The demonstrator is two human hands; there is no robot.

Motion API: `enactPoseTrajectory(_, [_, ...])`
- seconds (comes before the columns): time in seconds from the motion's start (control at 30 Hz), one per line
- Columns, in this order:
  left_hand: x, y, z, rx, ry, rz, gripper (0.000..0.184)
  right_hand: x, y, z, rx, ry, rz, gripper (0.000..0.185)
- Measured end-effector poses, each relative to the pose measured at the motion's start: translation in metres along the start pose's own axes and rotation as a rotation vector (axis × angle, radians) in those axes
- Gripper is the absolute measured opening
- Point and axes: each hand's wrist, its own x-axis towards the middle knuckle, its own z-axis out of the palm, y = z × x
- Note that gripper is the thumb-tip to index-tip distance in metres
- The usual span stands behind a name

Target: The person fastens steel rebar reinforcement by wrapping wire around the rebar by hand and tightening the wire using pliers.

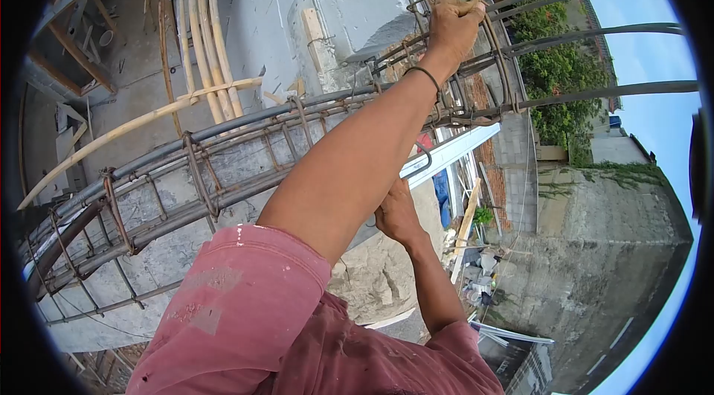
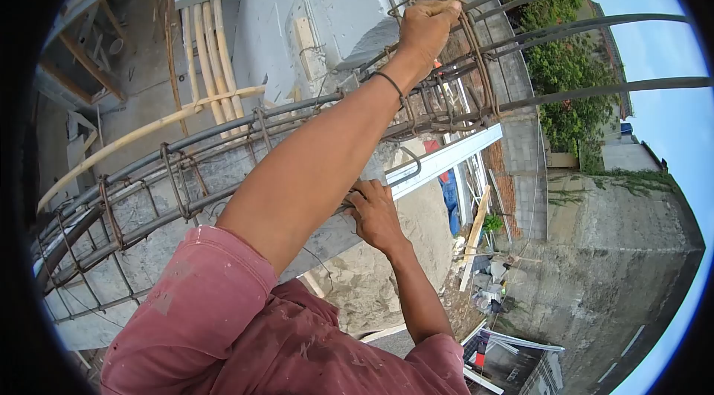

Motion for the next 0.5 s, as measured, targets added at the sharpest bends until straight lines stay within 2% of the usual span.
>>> enactPoseTrajectory(0.07, [0.004,-0.006,0.002,-0.017,0.024,0.014,0.029,-0.011,-0.003,0.002,-0.035,0.148,-0.024,0.024])
enactPoseTrajectory(0.1, [0.004,-0.009,0.006,-0.013,0.047,0.025,0.029,-0.022,0.0,0.003,-0.049,0.152,-0.015,0.024])
enactPoseTrajectory(0.17, [0.001,-0.005,0.007,0.021,0.049,0.061,0.029,-0.049,0.006,0.001,0.194,0.354,0.155,0.023])
enactPoseTrajectory(0.23, [-0.004,0.001,0.008,0.002,0.077,0.003,0.03,-0.079,0.004,-0.018,0.373,0.473,0.351,0.015])
enactPoseTrajectory(0.3, [-0.002,-0.002,0.01,-0.063,0.087,-0.003,0.032,-0.108,0.007,-0.036,0.776,0.586,0.633,0.018])
enactPoseTrajectory(0.37, [-0.005,0.002,0.011,-0.135,0.083,-0.02,0.032,-0.111,-0.006,-0.076,0.775,0.637,0.703,0.025])
enactPoseTrajectory(0.43, [-0.004,0.001,0.009,-0.181,0.069,-0.017,0.033,-0.113,-0.008,-0.111,0.589,0.617,0.744,0.025])
enactPoseTrajectory(0.5, [-0.001,-0.003,0.008,-0.188,0.011,0.002,0.034,-0.11,0.004,-0.134,0.021,0.583,0.657,0.022])
